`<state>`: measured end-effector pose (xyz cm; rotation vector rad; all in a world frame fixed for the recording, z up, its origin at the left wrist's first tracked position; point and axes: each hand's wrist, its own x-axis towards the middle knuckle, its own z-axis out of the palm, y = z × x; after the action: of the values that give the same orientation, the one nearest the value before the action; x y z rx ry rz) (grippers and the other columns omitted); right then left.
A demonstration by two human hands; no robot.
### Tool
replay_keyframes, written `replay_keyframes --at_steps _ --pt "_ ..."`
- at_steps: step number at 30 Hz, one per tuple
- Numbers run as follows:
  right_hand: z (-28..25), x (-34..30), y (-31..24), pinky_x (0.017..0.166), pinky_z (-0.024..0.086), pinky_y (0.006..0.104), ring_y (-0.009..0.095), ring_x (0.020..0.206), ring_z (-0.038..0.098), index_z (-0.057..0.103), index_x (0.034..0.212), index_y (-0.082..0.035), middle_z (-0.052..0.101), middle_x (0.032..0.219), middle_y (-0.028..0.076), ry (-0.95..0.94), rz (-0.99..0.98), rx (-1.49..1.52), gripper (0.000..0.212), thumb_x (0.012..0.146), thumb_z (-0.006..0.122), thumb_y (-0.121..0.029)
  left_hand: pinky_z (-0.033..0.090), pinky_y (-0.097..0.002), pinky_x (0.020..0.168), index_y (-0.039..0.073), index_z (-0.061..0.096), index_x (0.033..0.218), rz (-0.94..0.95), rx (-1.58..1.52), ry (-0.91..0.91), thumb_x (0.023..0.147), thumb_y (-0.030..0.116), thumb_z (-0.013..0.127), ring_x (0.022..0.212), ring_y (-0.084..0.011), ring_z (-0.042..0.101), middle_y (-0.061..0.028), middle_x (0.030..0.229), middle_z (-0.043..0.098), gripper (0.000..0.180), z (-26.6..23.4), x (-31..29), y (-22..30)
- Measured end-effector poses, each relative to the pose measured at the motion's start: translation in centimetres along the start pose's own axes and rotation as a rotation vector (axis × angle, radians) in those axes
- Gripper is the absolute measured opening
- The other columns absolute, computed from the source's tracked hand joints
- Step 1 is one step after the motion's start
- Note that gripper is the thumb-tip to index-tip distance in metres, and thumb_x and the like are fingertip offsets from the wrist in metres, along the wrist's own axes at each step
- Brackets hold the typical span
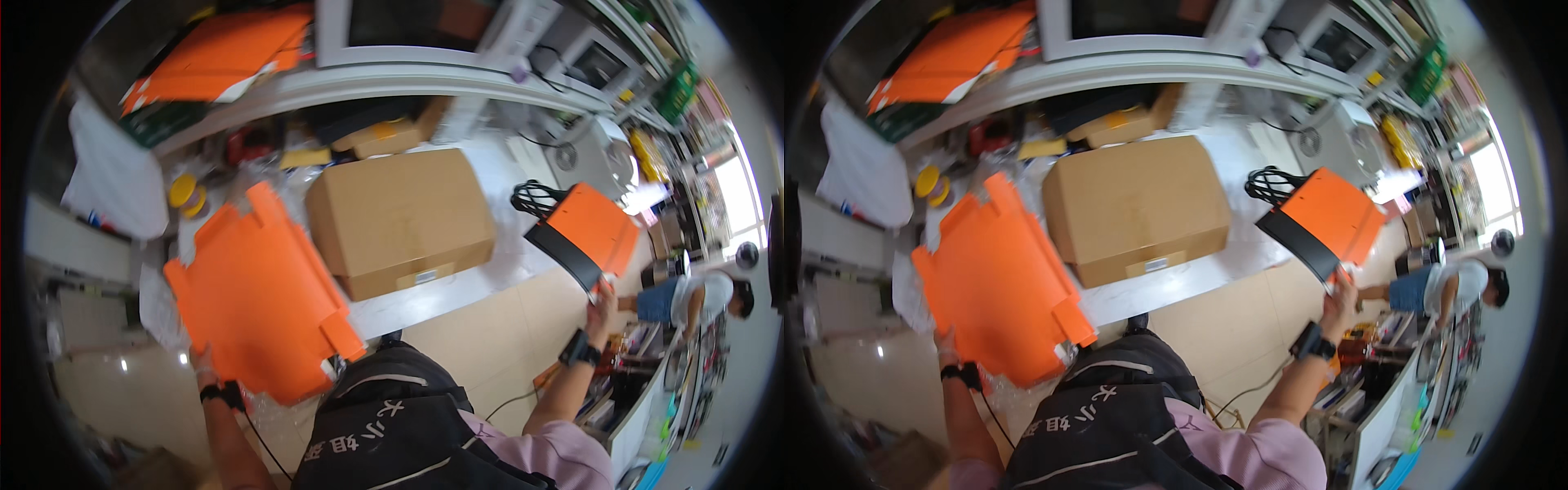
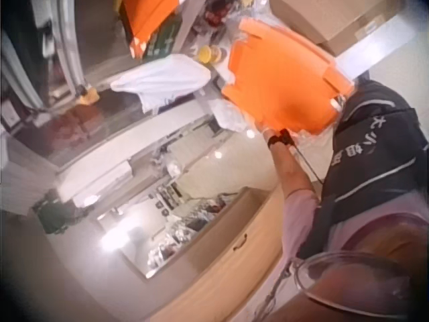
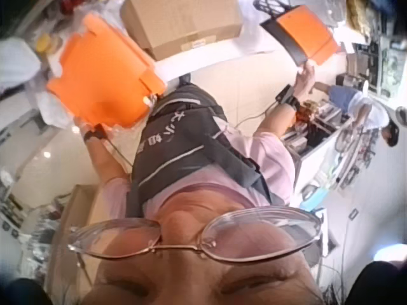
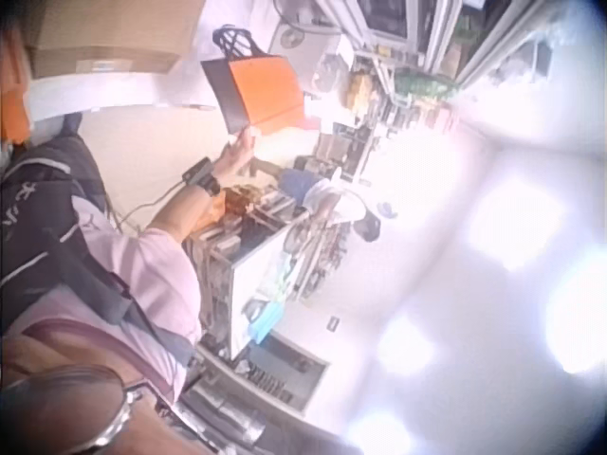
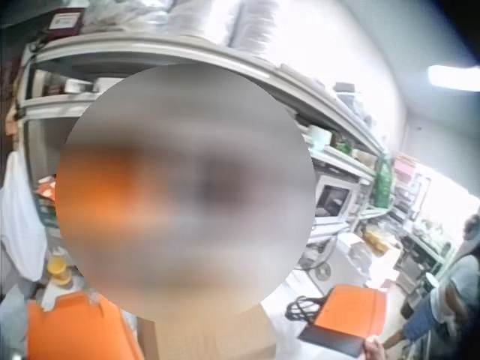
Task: The person fits white paper inserts into orange boxes and stacks them on a counter alongside orange shopping bags.
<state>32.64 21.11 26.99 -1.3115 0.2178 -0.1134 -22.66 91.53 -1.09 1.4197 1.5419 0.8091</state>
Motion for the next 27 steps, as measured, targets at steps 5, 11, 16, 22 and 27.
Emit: replay_keyframes --at_steps 5,11,16,22,27 --pt "3.7 -6.1 0.8 0.079 0.051 0.0381 0.025 0.089 0.061 0.043 0.121 0.0 0.06 0.104 0.015 -0.425 0.001 0.092 0.047 0.077 0.058 -0.001 0.047 -0.0367 0.08 0.0 0.053 0.114 0.017 -0.034 -0.166 0.071 0.019 0.073 0.093 -0.025 0.056 -0.012 0.107 0.06 0.051 -0.7 1.7 -1.3" --pt "23.9 -21.2 8.4 0.059 0.05 0.0228 0.013 0.066 0.06 0.055 0.094 -0.003 0.061 0.077 0.005 -0.924 0.443 0.109 0.03 0.068 0.067 0.004 0.049 -0.037 0.078 0.001 0.056 0.108 -0.202 -0.205 -0.174 0.076 0.026 0.069 0.088 -0.022 0.059 -0.0093 0.102 0.062 0.042 -2.7 2.9 -4.2" --pt "30.1 -28.1 23.2 0.055 0.049 0.0231 0.01 0.067 0.061 0.055 0.106 0.002 0.064 0.079 0.005 -1.182 0.283 -0.517 0.033 0.077 0.068 -0.007 0.049 -0.0369 0.08 0.002 0.055 0.112 -0.487 -0.778 -0.465 0.082 0.043 0.058 0.091 -0.0239 0.059 -0.0095 0.106 0.062 0.051 -1.2 1.3 -1.3" --pt "33.8 -29.9 22.7 0.073 0.049 0.0405 0.031 0.086 0.062 0.059 0.104 -0.001 0.065 0.087 0.015 -1.5 -0.215 -1.411 0.057 0.071 0.069 -0.046 0.049 -0.031 0.081 -0.002 0.045 0.121 -0.385 -0.672 -0.536 0.088 0.047 0.05 0.097 -0.0235 0.058 -0.0117 0.115 0.056 0.059 -2.4 -5.1 11.1" --pt "44.0 -20.4 14.1 0.074 0.05 0.0388 0.023 0.093 0.06 0.046 0.118 -0.005 0.061 0.103 0.008 -1.161 -0.149 -0.355 0.045 0.087 0.058 -0.036 0.039 -0.0427 0.097 -0.003 0.034 0.127 -0.073 0.139 -0.231 0.067 0.024 0.079 0.119 -0.0352 0.041 -0.0216 0.13 0.04 0.08 -0.3 -6.3 9.6"
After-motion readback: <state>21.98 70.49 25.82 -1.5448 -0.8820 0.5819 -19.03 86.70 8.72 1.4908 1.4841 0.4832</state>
